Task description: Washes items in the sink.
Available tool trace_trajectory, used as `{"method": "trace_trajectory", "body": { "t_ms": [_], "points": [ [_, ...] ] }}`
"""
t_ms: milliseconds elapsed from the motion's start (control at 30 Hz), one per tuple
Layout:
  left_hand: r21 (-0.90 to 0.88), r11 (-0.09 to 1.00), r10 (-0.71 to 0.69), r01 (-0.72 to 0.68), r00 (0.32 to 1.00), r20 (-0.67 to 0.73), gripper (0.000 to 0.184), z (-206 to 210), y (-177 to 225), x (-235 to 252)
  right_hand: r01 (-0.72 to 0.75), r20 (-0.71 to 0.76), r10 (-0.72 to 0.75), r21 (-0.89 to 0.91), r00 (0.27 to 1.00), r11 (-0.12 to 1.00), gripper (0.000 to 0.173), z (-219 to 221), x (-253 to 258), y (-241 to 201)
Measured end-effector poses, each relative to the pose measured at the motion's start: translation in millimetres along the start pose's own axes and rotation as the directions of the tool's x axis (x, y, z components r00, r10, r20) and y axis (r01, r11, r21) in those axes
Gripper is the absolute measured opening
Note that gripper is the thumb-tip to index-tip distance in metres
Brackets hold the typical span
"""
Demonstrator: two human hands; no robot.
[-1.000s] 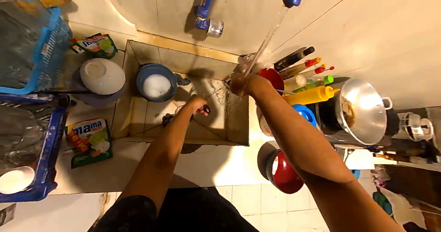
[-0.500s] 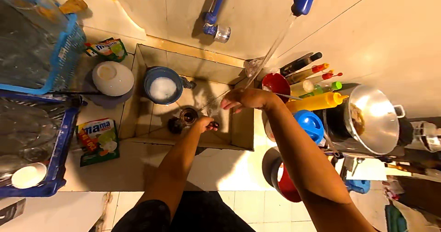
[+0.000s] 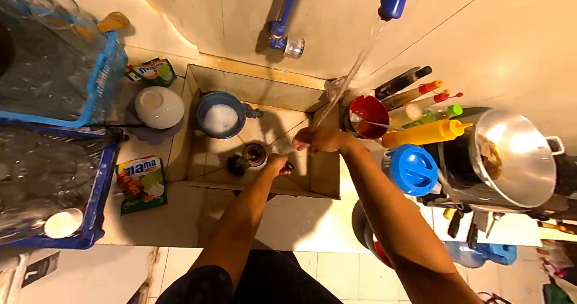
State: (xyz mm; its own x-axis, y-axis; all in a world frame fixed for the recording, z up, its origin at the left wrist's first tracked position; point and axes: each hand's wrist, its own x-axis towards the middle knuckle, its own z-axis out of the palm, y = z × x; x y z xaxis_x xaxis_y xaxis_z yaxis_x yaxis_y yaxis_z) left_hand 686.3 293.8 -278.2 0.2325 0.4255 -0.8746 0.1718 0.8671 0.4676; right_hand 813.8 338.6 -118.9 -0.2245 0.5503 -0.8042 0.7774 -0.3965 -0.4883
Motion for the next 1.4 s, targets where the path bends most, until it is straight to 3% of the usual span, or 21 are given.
{"method": "trace_trajectory", "body": {
  "t_ms": [100,167,233,300,367,467,567,667,733,767,800,867,900,967,1033,1100,1167,1233,1300,1400],
  "points": [
    [0.204,0.979,0.016,-0.006,0.999,-0.047,0.036,-22.3,-8.7,-7.8,0.038,0.044,-0.035,-0.064,0.998,0.997,0.038,3.8,13.2,12.3],
    [0.317,0.949,0.029,-0.008,0.998,-0.063,0.037,-40.9,-13.3,-16.1,0.055,0.081,-0.031,-0.310,0.996,0.949,0.034,0.3,24.2,17.7],
    [0.396,0.918,0.047,0.000,0.993,-0.108,0.038,-58.6,-17.0,-20.1,0.044,-0.007,-0.055,-0.492,0.998,0.869,0.031,-12.1,35.5,18.8],
    [0.493,0.870,0.085,-0.004,0.986,-0.141,0.039,-74.6,-16.1,-30.5,0.129,-0.223,-0.212,-0.336,0.952,0.933,0.041,-37.2,42.9,15.5],
    [0.586,0.809,0.157,-0.035,0.975,-0.158,0.037,-86.8,-11.9,-51.9,0.278,-0.416,-0.296,-0.106,0.860,0.955,0.056,-64.3,44.2,-12.0],
    [0.722,0.686,0.246,-0.087,0.962,-0.117,0.040,-100.6,-0.7,-84.3,0.481,-0.536,-0.366,0.087,0.761,0.873,0.073,-90.4,47.5,-60.9],
    [0.780,0.605,0.338,-0.160,0.939,-0.069,0.035,-112.6,2.3,-105.3,0.570,-0.527,-0.449,0.086,0.722,0.817,0.062,-100.5,60.7,-84.3],
    [0.802,0.547,0.443,-0.240,0.896,-0.034,0.031,-125.0,2.0,-131.3,0.533,-0.540,-0.366,0.189,0.758,0.824,0.040,-110.3,73.8,-86.5],
    [0.823,0.462,0.629,-0.331,0.776,-0.041,0.030,-131.9,-5.8,-144.5,0.466,-0.493,-0.267,0.340,0.828,0.817,0.033,-116.5,86.0,-85.9],
    [0.796,0.463,0.728,-0.389,0.679,-0.092,0.030,-135.2,-11.9,-144.3,0.430,-0.460,-0.218,0.428,0.861,0.795,0.036,-119.8,93.9,-88.8],
    [0.708,0.551,0.755,-0.442,0.626,-0.196,0.030,-138.6,-17.3,-142.4,0.395,-0.448,-0.167,0.483,0.879,0.782,0.037,-120.1,98.1,-95.8],
    [0.207,0.838,0.538,-0.505,0.701,-0.469,0.030,-141.9,-26.2,-138.1,0.347,-0.468,-0.123,0.430,0.875,0.834,0.033,-112.8,92.1,-100.9],
    [-0.043,0.839,0.427,-0.542,0.705,-0.566,0.029,-143.2,-26.1,-137.5,0.310,-0.493,-0.112,0.341,0.863,0.888,0.041,-111.5,85.6,-103.4],
    [-0.245,0.660,0.415,-0.710,0.616,-0.669,0.028,-148.4,-20.4,-152.2,0.266,-0.530,-0.119,0.211,0.840,0.940,0.048,-110.6,76.0,-105.0],
    [-0.263,0.475,0.454,-0.840,0.490,-0.744,0.027,-155.7,-10.7,-178.2,0.285,-0.545,-0.135,0.201,0.828,0.937,0.055,-104.3,69.4,-96.9],
    [-0.290,0.351,0.425,-0.890,0.428,-0.798,0.026,-178.5,-5.8,-191.8,0.299,-0.554,-0.143,0.201,0.820,0.933,0.065,-90.6,61.4,-77.6],
    [-0.280,0.277,0.435,-0.919,0.380,-0.816,0.028,-213.7,-4.6,-195.8,0.293,-0.550,-0.130,0.221,0.825,0.930,0.062,-74.6,51.7,-56.3],
    [-0.299,0.254,0.364,-0.920,0.377,-0.852,0.029,-248.5,3.8,-200.3,0.274,-0.542,-0.104,0.244,0.834,0.930,0.053,-54.2,37.1,-38.7],
    [-0.387,0.190,0.259,-0.902,0.426,-0.867,0.021,-273.0,8.1,-200.9,0.238,-0.516,-0.070,0.266,0.854,0.934,0.045,-30.8,25.1,-13.9],
    [-0.505,-0.039,0.256,-0.862,0.480,-0.839,0.021,-292.0,0.9,-196.5,0.206,-0.461,-0.062,0.269,0.885,0.941,0.038,4.3,19.5,32.1]
  ]
}}
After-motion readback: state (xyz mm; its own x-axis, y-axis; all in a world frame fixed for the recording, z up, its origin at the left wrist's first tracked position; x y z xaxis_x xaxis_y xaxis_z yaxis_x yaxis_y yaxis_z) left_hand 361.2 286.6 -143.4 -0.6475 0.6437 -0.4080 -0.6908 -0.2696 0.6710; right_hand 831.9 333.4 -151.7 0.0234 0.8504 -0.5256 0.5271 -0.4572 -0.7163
